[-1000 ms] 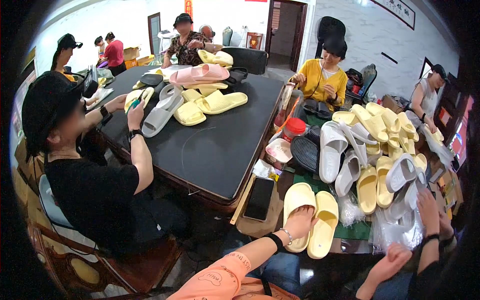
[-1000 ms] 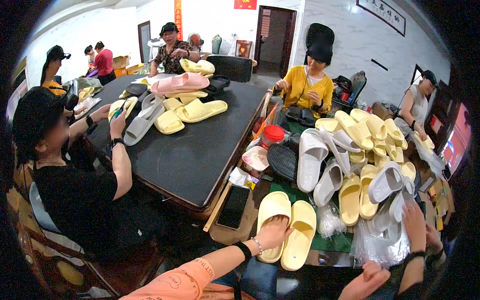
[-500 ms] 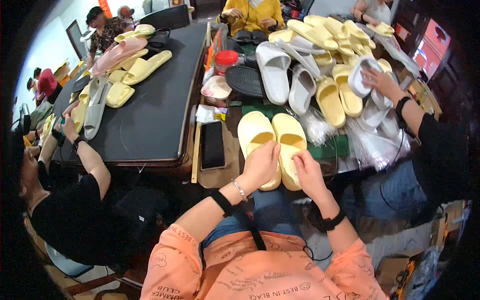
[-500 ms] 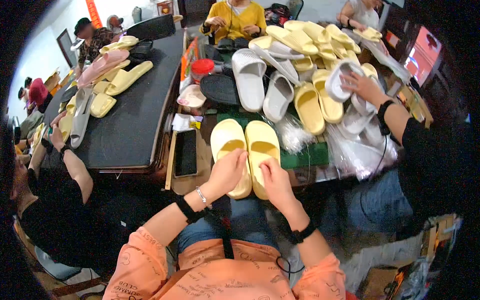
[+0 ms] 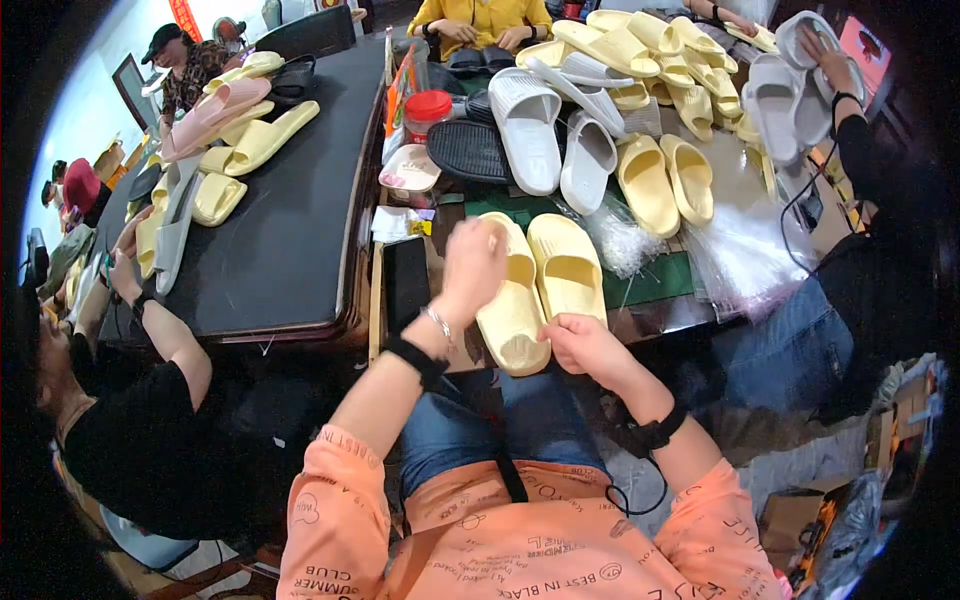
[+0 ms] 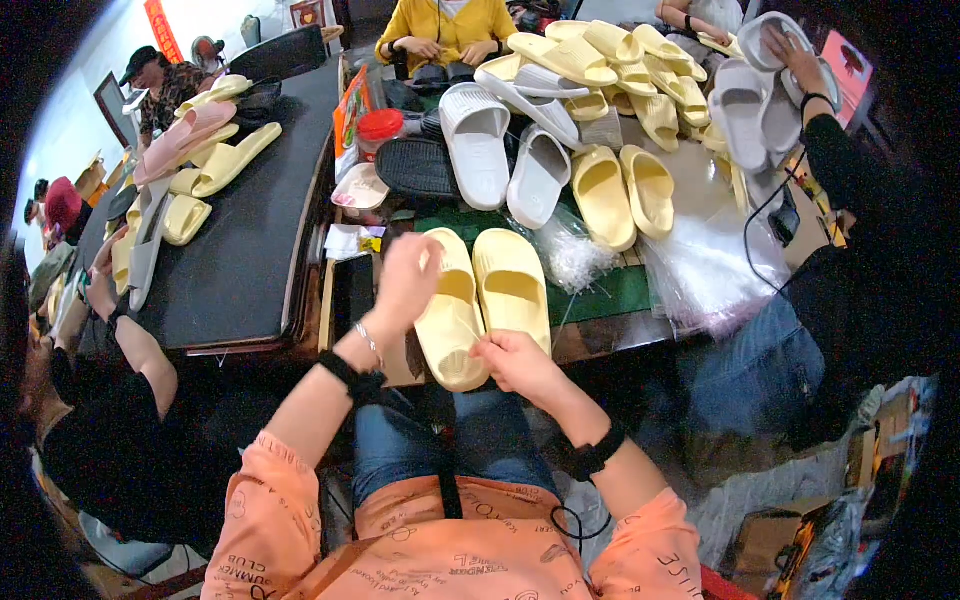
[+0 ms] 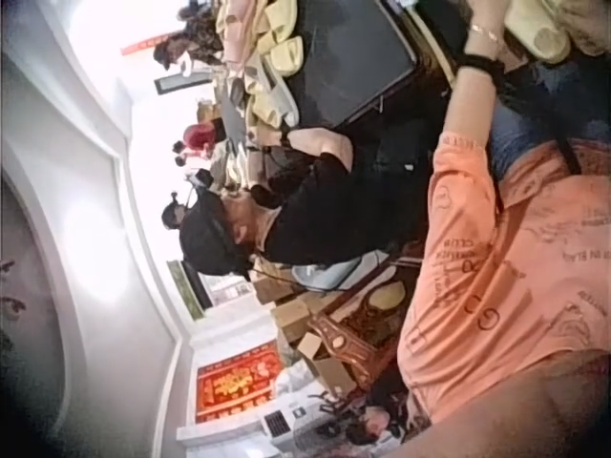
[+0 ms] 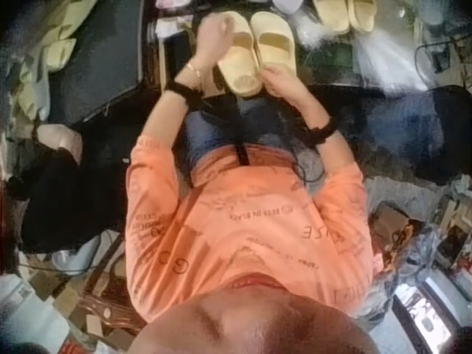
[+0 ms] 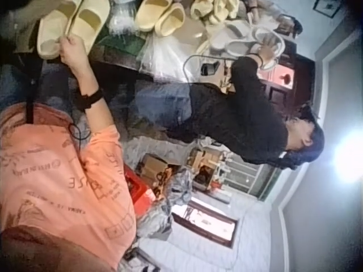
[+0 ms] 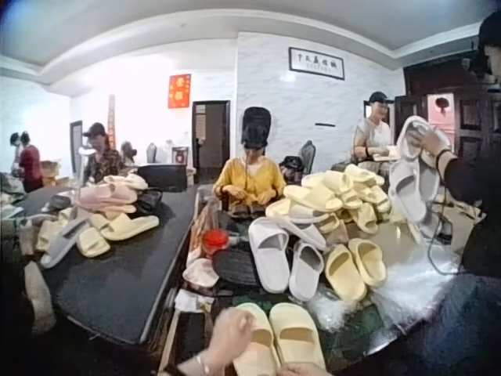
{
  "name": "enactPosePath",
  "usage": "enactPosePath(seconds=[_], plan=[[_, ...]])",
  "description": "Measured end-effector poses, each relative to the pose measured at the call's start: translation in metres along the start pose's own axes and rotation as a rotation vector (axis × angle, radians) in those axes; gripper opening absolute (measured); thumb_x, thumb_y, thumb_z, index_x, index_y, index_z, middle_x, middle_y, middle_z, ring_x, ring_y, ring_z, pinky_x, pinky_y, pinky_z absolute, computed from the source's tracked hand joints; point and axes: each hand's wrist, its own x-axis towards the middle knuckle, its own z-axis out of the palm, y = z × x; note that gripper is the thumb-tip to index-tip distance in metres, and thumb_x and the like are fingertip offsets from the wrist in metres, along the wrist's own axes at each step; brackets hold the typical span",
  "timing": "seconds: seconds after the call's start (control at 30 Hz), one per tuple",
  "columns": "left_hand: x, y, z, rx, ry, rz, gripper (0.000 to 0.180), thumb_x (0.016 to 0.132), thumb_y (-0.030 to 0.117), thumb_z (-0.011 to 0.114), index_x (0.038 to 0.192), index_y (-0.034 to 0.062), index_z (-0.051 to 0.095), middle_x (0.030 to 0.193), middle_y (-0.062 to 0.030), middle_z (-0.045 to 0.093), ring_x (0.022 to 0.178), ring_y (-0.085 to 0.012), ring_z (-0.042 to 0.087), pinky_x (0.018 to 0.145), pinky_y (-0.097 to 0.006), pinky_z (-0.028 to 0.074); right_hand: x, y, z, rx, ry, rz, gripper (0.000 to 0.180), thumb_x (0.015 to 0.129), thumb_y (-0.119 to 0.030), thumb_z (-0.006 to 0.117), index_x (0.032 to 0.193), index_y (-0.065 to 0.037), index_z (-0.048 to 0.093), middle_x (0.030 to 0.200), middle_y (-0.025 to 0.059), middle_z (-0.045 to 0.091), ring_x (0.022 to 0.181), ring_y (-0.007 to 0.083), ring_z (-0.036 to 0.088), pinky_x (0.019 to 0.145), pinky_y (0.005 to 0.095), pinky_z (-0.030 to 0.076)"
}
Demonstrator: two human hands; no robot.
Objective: Trimming and sorting molded sandals and slides in a manufacturing environment.
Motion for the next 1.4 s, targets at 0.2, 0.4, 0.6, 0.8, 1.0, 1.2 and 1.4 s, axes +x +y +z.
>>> enactPosePath(seconds=[0.2, 0.4, 0.6, 0.8, 1.0, 1.2, 1.4], plan=[[0.046, -0.065, 0.033, 0.033, -0.51, -0.494, 0.025, 0.076, 0.02, 0.045, 0.087, 0.0055, 0.062, 0.097, -0.02, 0.058, 0.092, -0.0348, 0.055, 0.078, -0.038, 0.044, 0.069, -0.009, 0.01, 0.347, 0.045, 0.073, 0.015, 0.086, -0.009, 0.04, 0.086, -0.001, 0.052, 0.057, -0.0053, 0.031, 0.045, 0.0054, 0.03, 0.039, 0.0194, 0.024], [0.031, -0.1, 0.057, 0.373, -0.767, -0.357, 0.033, 0.082, 0.031, 0.04, 0.094, 0.0092, 0.063, 0.106, -0.0128, 0.058, 0.1, -0.027, 0.055, 0.081, -0.056, 0.037, 0.114, -0.005, 0.038, 0.361, 0.195, -0.014, 0.014, 0.083, -0.015, 0.04, 0.078, -0.01, 0.052, 0.059, -0.0014, 0.043, 0.047, 0.0103, 0.038, 0.04, 0.0223, 0.032], [0.04, -0.049, 0.044, 0.13, -0.711, -0.624, 0.046, 0.083, 0.042, 0.038, 0.097, 0.0055, 0.061, 0.103, -0.0184, 0.058, 0.099, -0.0348, 0.053, 0.089, -0.047, 0.031, 0.098, 0.009, 0.02, 0.448, 0.293, 0.089, 0.012, 0.085, -0.012, 0.041, 0.074, -0.011, 0.048, 0.054, -0.0048, 0.034, 0.041, 0.0069, 0.029, 0.036, 0.0201, 0.024], [0.04, -0.049, 0.041, 0.146, -0.68, -0.591, 0.044, 0.085, 0.039, 0.035, 0.094, 0.0052, 0.062, 0.1, -0.0176, 0.059, 0.095, -0.0339, 0.055, 0.086, -0.048, 0.031, 0.072, 0.012, 0.018, 0.584, 0.216, 0.164, 0.013, 0.086, -0.013, 0.039, 0.088, -0.003, 0.046, 0.064, 0.0, 0.038, 0.043, 0.0078, 0.026, 0.037, 0.0214, 0.021], [0.04, -0.059, 0.052, 0.16, -0.68, -0.619, 0.041, 0.085, 0.036, 0.036, 0.093, 0.0063, 0.063, 0.099, -0.016, 0.06, 0.093, -0.0324, 0.056, 0.083, -0.048, 0.034, 0.131, -0.01, 0.04, 0.643, 0.23, -0.026, 0.012, 0.087, -0.012, 0.039, 0.081, -0.006, 0.047, 0.06, -0.0015, 0.038, 0.046, 0.0076, 0.03, 0.04, 0.0213, 0.026], [0.04, -0.056, 0.056, -0.12, -0.561, -0.589, 0.025, 0.081, 0.018, 0.041, 0.091, 0.0127, 0.062, 0.095, -0.0123, 0.061, 0.09, -0.0288, 0.058, 0.079, -0.039, 0.043, 0.137, -0.009, 0.027, 0.478, 0.16, -0.149, 0.01, 0.086, -0.012, 0.042, 0.08, -0.01, 0.049, 0.061, -0.0021, 0.041, 0.048, 0.008, 0.034, 0.043, 0.0207, 0.029], [0.036, -0.059, 0.053, -0.077, -0.299, -0.768, 0.019, 0.077, 0.019, 0.048, 0.09, 0.0148, 0.061, 0.09, -0.0116, 0.063, 0.09, -0.0295, 0.058, 0.079, -0.041, 0.039, 0.02, -0.035, -0.012, -1.117, 0.278, -0.484, 0.018, 0.084, -0.013, 0.045, 0.091, -0.001, 0.056, 0.089, 0.0149, 0.059, 0.07, 0.0316, 0.057, 0.064, 0.0379, 0.044]])
